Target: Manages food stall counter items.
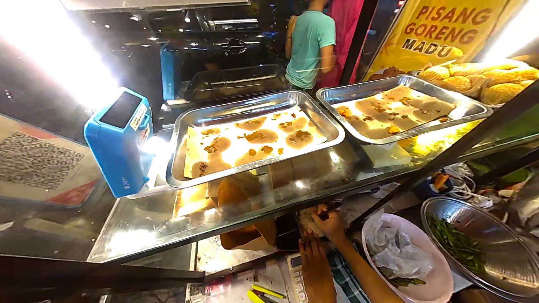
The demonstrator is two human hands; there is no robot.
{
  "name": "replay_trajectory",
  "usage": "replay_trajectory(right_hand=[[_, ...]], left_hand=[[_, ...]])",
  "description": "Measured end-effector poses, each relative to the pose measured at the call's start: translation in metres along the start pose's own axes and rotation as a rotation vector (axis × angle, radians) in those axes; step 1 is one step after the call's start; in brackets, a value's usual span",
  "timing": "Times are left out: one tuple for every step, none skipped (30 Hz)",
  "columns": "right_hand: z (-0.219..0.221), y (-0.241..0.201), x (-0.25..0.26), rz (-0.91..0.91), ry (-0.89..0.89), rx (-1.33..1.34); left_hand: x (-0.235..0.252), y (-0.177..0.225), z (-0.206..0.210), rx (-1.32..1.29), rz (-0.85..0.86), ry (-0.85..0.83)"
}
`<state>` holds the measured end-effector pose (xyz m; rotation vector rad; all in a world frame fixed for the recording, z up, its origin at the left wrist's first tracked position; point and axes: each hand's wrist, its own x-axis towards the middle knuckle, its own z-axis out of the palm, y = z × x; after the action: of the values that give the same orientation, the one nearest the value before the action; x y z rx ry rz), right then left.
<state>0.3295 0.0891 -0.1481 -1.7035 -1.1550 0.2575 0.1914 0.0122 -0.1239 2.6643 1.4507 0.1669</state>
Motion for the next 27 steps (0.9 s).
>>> replay_trajectory(right_hand=[[0.000, -0.001, 0.000, 0.014, 0.025, 0.026], [0.000, -0.002, 0.000, 0.018, 0.045, 0.032], [0.000, -0.003, -0.001, 0.013, 0.055, 0.010], [0.001, -0.003, -0.001, -0.001, 0.056, -0.025], [0.001, -0.003, -0.002, -0.015, 0.054, -0.062], [0.002, -0.002, -0.002, -0.031, 0.051, -0.085], [0.002, -0.001, -0.001, -0.042, 0.044, -0.092], [0.002, 0.000, -0.001, -0.051, 0.035, -0.089], [0.002, 0.001, -0.001, -0.053, 0.036, -0.094], [0.003, 0.002, -0.001, -0.054, 0.041, -0.100], [0.003, 0.002, 0.000, -0.061, 0.047, -0.104], [0.002, 0.002, 0.000, -0.067, 0.047, -0.102], [0.001, -0.001, -0.001, -0.064, 0.031, -0.084], [-0.001, -0.005, -0.002, -0.057, -0.001, -0.047], [-0.001, -0.011, -0.002, -0.049, -0.041, -0.012], [0.000, -0.018, -0.002, -0.035, -0.101, 0.016], [0.003, -0.023, -0.004, -0.009, -0.186, 0.014], [0.004, -0.027, -0.006, 0.015, -0.274, -0.024], [0.006, -0.026, -0.009, 0.023, -0.318, -0.078], [0.005, -0.026, -0.011, 0.037, -0.316, -0.142], [0.003, -0.024, -0.011, 0.041, -0.270, -0.203], [-0.001, -0.023, -0.011, 0.047, -0.198, -0.261], [-0.006, -0.021, -0.011, 0.062, -0.120, -0.307], [-0.011, -0.017, -0.011, 0.062, -0.035, -0.319], [-0.014, -0.010, -0.010, 0.042, 0.030, -0.298], [-0.018, -0.004, -0.009, 0.030, 0.055, -0.246], [-0.021, 0.000, -0.007, 0.022, 0.066, -0.177]], left_hand=[[0.000, 0.000, -0.001, -0.010, -0.001, -0.009], [0.000, 0.000, -0.001, -0.017, -0.003, 0.000], [0.000, 0.000, -0.001, -0.017, -0.006, 0.007], [0.000, 0.000, -0.001, -0.012, -0.008, 0.016], [0.000, 0.000, -0.001, -0.006, -0.010, 0.017], [0.000, 0.000, -0.001, -0.004, -0.011, 0.010], [-0.001, 0.001, -0.001, 0.001, -0.010, 0.014], [-0.001, 0.001, 0.000, 0.003, -0.009, 0.024], [-0.001, 0.001, 0.000, 0.001, -0.011, 0.029], [-0.001, 0.001, 0.001, -0.002, -0.013, 0.033], [-0.001, 0.001, 0.002, -0.007, -0.015, 0.045], [-0.002, 0.000, 0.003, -0.019, -0.017, 0.058], [-0.003, 0.000, 0.004, -0.048, -0.020, 0.057], [-0.004, -0.001, 0.003, -0.087, -0.021, 0.045], [-0.003, -0.002, 0.003, -0.110, -0.024, 0.037], [-0.002, -0.003, 0.002, -0.135, -0.028, 0.028], [-0.002, -0.004, 0.001, -0.151, -0.027, 0.025], [-0.003, -0.004, 0.001, -0.154, -0.017, 0.034], [-0.004, -0.004, 0.001, -0.145, -0.006, 0.048], [-0.004, -0.005, 0.001, -0.138, 0.007, 0.051], [-0.002, -0.005, -0.001, -0.132, 0.011, 0.040], [0.000, -0.006, -0.003, -0.122, 0.012, 0.019], [0.001, -0.006, -0.005, -0.107, 0.010, -0.004], [0.001, -0.007, -0.007, -0.089, 0.009, -0.018], [0.001, -0.006, -0.008, -0.068, 0.010, -0.023], [0.001, -0.006, -0.007, -0.049, 0.013, -0.016], [0.002, -0.005, -0.006, -0.031, 0.016, -0.002]])
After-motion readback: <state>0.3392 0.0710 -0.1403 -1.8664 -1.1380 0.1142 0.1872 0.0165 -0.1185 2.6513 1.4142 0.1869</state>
